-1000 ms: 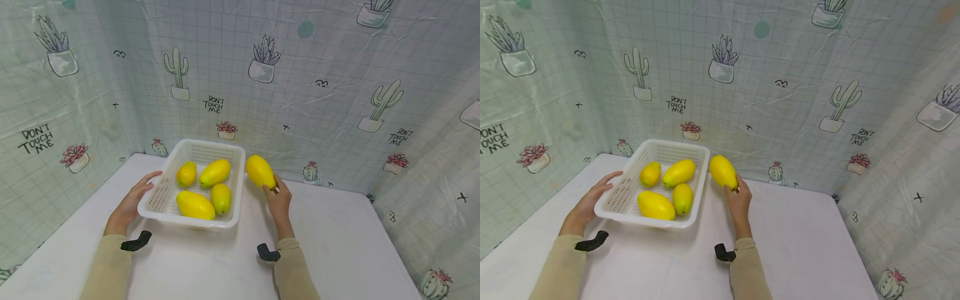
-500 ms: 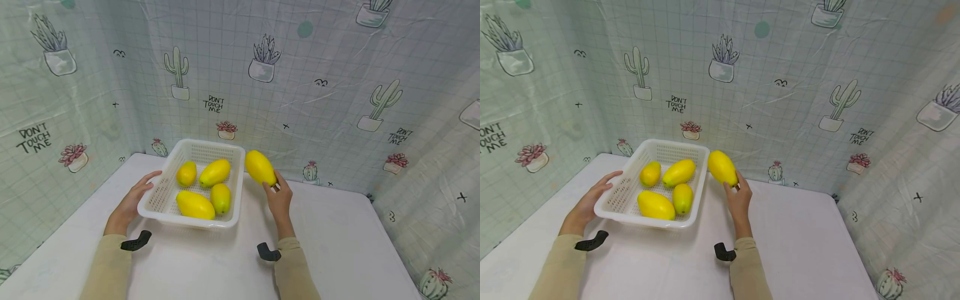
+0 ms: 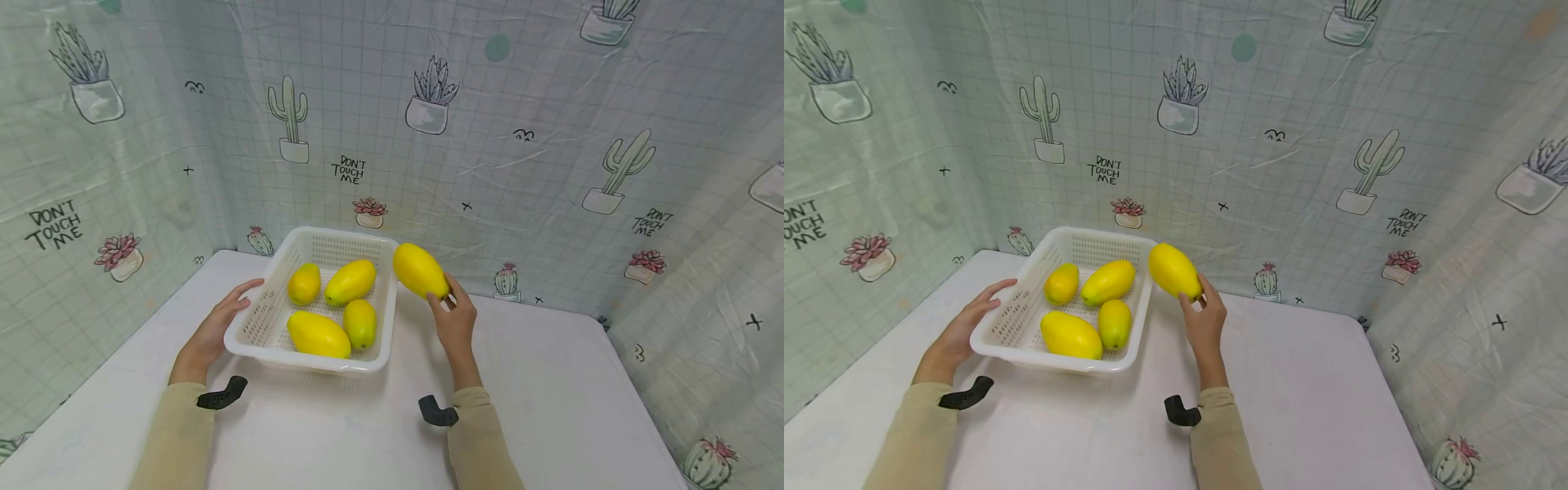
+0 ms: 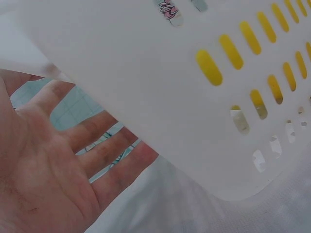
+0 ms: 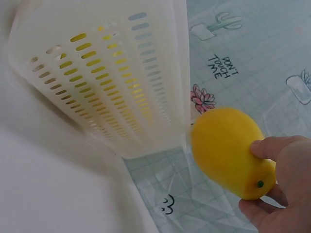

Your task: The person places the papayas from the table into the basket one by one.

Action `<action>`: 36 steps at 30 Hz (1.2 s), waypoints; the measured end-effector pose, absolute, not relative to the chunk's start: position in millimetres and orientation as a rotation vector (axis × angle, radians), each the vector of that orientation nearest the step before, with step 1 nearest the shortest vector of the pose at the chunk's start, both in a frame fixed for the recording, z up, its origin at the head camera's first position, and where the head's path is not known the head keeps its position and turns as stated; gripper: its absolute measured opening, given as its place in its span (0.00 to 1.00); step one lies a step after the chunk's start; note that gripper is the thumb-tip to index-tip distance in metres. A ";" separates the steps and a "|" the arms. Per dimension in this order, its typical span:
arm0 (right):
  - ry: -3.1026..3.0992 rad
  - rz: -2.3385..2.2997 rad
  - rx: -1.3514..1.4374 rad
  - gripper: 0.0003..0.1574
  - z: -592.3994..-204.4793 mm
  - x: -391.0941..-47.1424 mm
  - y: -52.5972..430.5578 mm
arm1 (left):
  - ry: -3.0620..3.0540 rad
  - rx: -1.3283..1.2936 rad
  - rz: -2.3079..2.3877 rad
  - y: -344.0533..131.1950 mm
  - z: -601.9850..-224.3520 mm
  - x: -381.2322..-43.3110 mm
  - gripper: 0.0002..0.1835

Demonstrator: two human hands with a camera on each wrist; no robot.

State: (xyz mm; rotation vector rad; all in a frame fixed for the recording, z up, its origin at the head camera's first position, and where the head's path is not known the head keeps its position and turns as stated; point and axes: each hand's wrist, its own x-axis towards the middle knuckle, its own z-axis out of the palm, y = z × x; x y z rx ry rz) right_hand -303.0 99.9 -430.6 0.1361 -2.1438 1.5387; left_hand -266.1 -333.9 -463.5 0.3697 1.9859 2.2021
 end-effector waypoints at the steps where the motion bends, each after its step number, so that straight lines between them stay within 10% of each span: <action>1: -2.141 1.536 0.142 0.32 -429.3 -302.5 99.4 | 1.990 0.365 2.198 -333.8 -463.2 -266.1 0.27; 36: -2.043 1.539 0.335 0.31 -409.3 -299.7 82.4 | 2.034 0.320 2.178 -332.2 -459.9 -265.4 0.27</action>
